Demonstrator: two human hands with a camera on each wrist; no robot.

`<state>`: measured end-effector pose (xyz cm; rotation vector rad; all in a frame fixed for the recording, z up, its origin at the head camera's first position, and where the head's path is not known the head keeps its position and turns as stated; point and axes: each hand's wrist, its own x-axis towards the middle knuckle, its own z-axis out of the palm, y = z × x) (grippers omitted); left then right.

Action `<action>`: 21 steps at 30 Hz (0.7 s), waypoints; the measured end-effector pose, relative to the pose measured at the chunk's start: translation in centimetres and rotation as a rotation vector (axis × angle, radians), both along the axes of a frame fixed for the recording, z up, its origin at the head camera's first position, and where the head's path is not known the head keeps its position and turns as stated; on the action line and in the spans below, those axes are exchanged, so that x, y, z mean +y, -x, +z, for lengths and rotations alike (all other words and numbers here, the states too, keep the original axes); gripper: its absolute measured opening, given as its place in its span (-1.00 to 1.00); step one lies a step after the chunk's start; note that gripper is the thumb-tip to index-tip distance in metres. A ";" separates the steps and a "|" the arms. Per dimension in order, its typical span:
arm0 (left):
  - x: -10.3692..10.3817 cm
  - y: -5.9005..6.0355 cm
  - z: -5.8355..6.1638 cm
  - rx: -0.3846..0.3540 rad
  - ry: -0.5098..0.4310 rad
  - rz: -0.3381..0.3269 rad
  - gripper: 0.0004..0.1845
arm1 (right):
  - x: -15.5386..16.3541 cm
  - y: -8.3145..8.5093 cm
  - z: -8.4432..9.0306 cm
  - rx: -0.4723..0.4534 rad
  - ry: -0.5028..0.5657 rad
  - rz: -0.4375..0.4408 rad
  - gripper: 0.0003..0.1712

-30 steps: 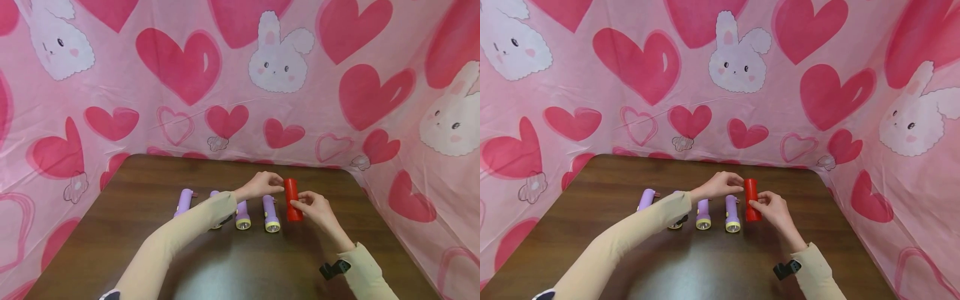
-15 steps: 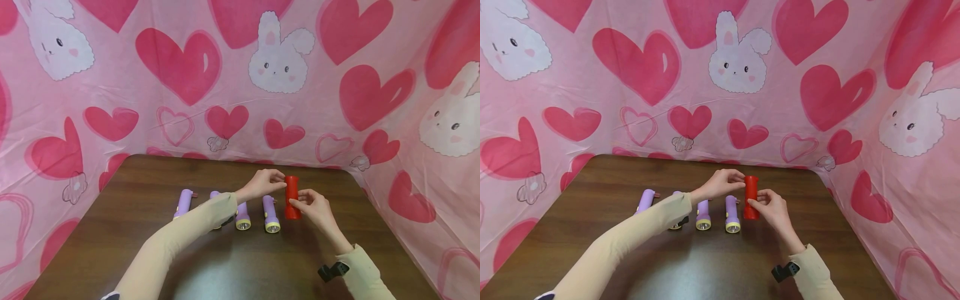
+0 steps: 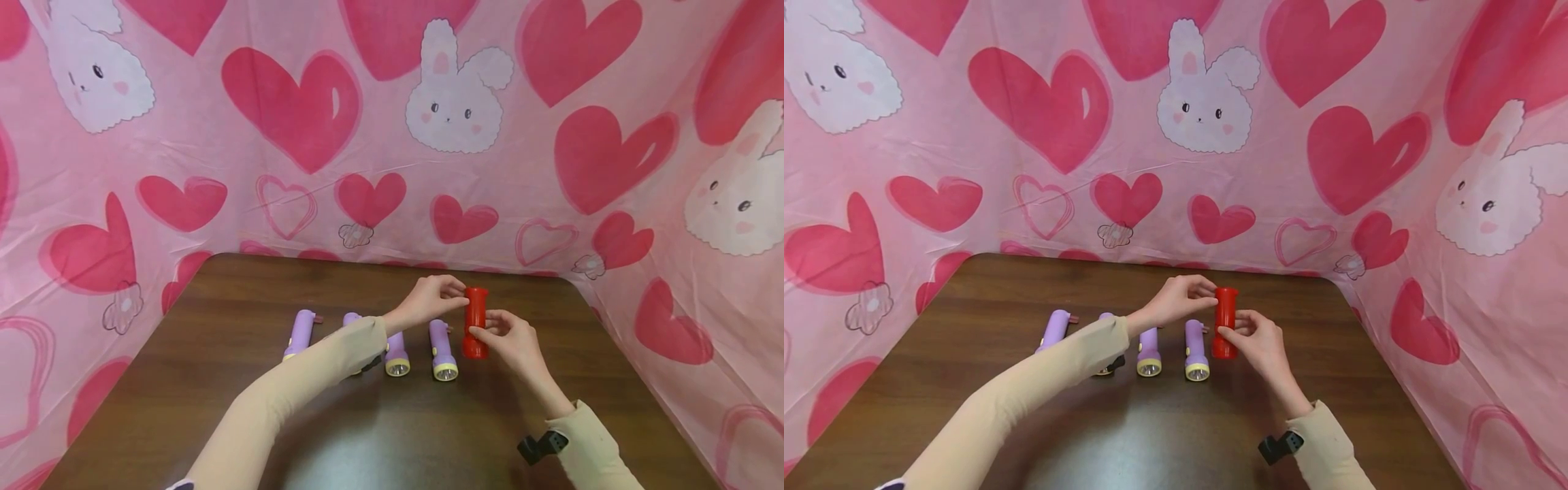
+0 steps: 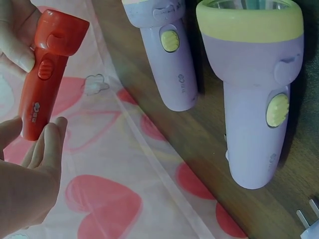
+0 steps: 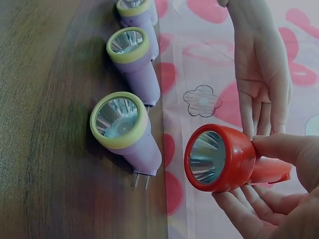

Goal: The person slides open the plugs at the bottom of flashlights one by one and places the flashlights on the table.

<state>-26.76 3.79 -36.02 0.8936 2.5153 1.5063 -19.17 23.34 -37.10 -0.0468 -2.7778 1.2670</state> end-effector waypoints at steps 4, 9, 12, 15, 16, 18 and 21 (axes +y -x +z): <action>0.0 0.1 -0.1 -0.004 -0.023 0.003 -0.65 | 0.0 0.0 -0.2 0.023 -0.019 0.005 -0.45; 0.0 0.1 -0.2 -0.003 -0.032 0.014 -0.65 | -0.1 0.0 -0.5 0.067 -0.030 0.016 -0.50; -0.1 0.1 -0.3 -0.003 -0.034 0.020 -0.65 | -0.1 0.0 -0.7 0.086 -0.042 0.020 -0.50; -0.1 0.0 -0.2 -0.004 -0.040 0.023 -0.66 | -0.2 0.0 -0.8 0.097 -0.053 0.020 -0.49; -0.1 -0.1 -0.2 -0.003 -0.043 0.024 -0.67 | -0.2 0.0 -0.8 0.101 -0.054 0.020 -0.49; -0.1 -0.1 -0.1 0.001 -0.049 0.023 -0.68 | -0.2 -0.1 -0.8 0.112 -0.053 0.021 -0.49; -0.1 -0.3 0.0 0.011 -0.057 0.020 -0.69 | -0.2 -0.1 -0.8 0.133 -0.051 0.021 -0.49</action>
